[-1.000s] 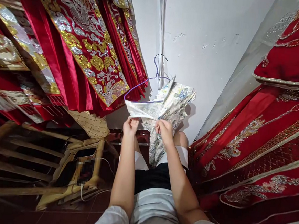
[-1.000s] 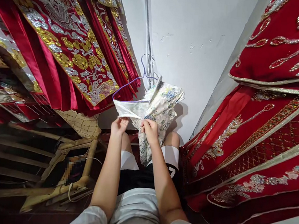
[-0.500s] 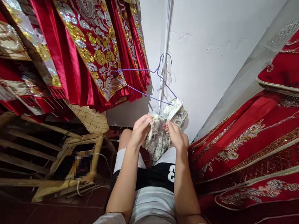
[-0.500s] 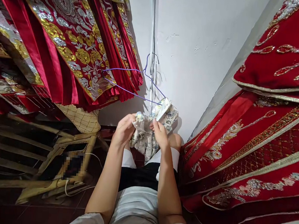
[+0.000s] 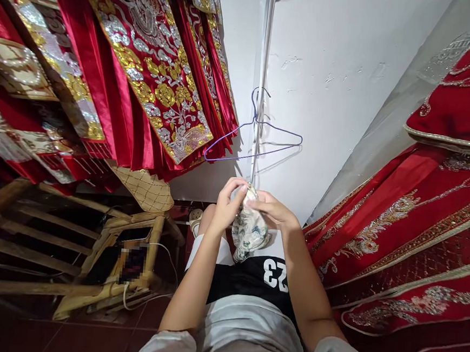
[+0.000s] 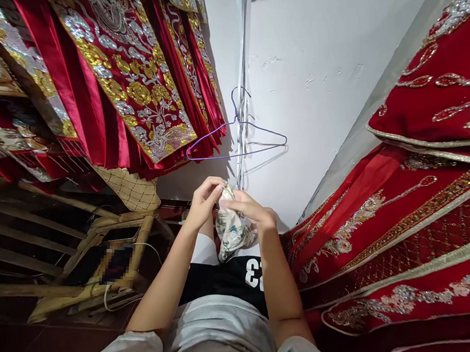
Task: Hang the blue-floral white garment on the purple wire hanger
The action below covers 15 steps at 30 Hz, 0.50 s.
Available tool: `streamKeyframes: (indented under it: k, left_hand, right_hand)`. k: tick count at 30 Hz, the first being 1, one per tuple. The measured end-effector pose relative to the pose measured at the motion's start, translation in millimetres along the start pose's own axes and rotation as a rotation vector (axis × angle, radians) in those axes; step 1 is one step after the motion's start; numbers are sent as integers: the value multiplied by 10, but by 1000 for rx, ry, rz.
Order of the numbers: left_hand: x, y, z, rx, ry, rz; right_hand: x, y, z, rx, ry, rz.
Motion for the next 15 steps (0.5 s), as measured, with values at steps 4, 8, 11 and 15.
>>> streamKeyframes:
  k: [4,8,11,15]
  left_hand:
    - [-373,-68,-76,-224,-288,-217]
    - [-534,-373,-172,-498,-431,241]
    - [-426,-738,-56,-511,-394,615]
    - [-230,-1078,184,-617,-432,965]
  right_hand:
    - [-471,-98,125,33,-170,-466]
    - [-900,-506,297,305,-402,-832]
    - [-948,-858,527,412,-443,-917]
    - [-801,-1207,865,490,-438,-945]
Point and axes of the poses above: each hand's wrist, its own z-axis towards the middle knuckle, its own y-axis out of the palm, x = y × z, the point moved 5 cm from there along z, towards the middle knuckle, and after that the axes turned 8 degrees about -x, right-handed, at the moved point
